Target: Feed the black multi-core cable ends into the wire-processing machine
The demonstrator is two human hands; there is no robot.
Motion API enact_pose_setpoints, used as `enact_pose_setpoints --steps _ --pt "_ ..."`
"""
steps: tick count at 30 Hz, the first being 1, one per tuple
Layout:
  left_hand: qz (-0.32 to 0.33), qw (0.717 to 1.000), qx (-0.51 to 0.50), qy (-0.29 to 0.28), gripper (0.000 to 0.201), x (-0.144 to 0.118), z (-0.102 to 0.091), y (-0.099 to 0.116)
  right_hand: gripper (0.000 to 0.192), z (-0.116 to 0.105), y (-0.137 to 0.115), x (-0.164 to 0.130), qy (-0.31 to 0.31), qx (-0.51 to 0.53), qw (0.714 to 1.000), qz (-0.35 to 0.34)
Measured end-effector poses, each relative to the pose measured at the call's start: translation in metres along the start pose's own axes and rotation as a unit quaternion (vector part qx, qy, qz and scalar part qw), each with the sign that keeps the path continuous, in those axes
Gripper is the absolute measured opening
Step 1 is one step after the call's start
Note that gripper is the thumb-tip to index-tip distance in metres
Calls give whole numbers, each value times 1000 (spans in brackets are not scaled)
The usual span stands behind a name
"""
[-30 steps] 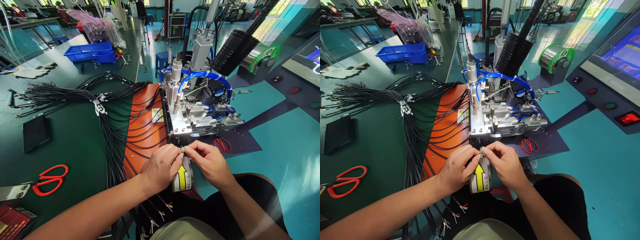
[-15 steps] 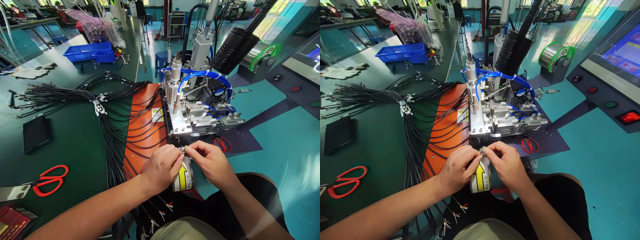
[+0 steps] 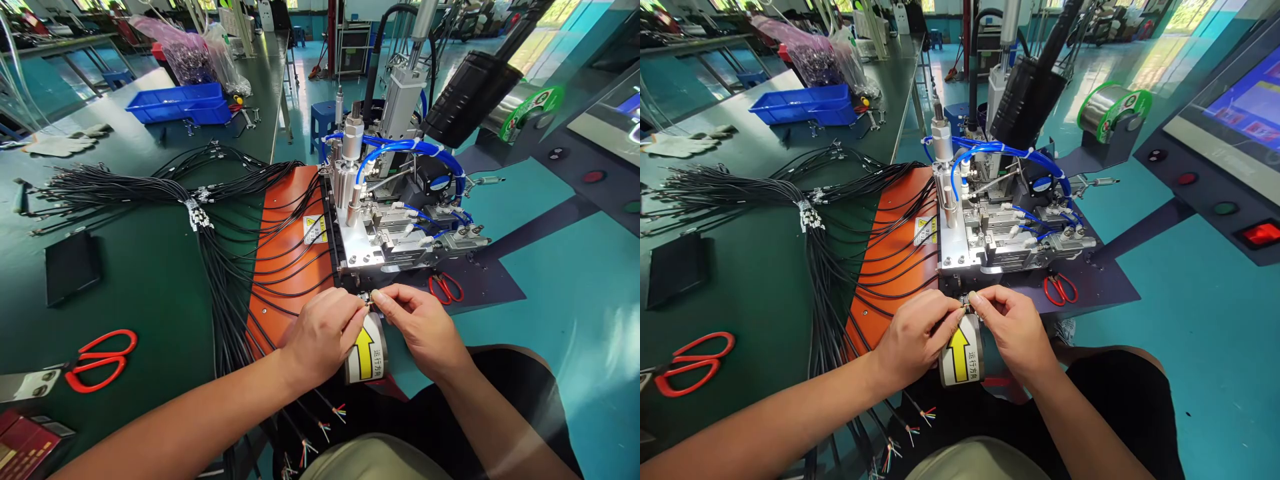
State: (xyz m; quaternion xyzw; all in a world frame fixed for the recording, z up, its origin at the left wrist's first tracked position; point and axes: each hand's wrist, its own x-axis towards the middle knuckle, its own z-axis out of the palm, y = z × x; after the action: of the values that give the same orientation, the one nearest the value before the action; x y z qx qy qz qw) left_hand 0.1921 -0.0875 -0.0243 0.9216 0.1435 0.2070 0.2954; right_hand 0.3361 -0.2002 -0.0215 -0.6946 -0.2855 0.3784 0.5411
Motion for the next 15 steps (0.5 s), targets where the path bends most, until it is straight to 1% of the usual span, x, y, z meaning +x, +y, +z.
enact_pose_setpoints --steps 4,6,10,15 --pt "-2 1000 -5 10 21 1 0 0 37 5 9 2 19 73 996 38" --pt "-4 1000 -19 17 21 1 0 -1 38 6 13 5 28 95 994 45" --pt "-11 998 -50 21 25 1 0 -2 37 8 19 8 48 94 994 33" --pt "-22 998 -50 18 30 1 1 -3 36 10 23 10 55 87 994 33"
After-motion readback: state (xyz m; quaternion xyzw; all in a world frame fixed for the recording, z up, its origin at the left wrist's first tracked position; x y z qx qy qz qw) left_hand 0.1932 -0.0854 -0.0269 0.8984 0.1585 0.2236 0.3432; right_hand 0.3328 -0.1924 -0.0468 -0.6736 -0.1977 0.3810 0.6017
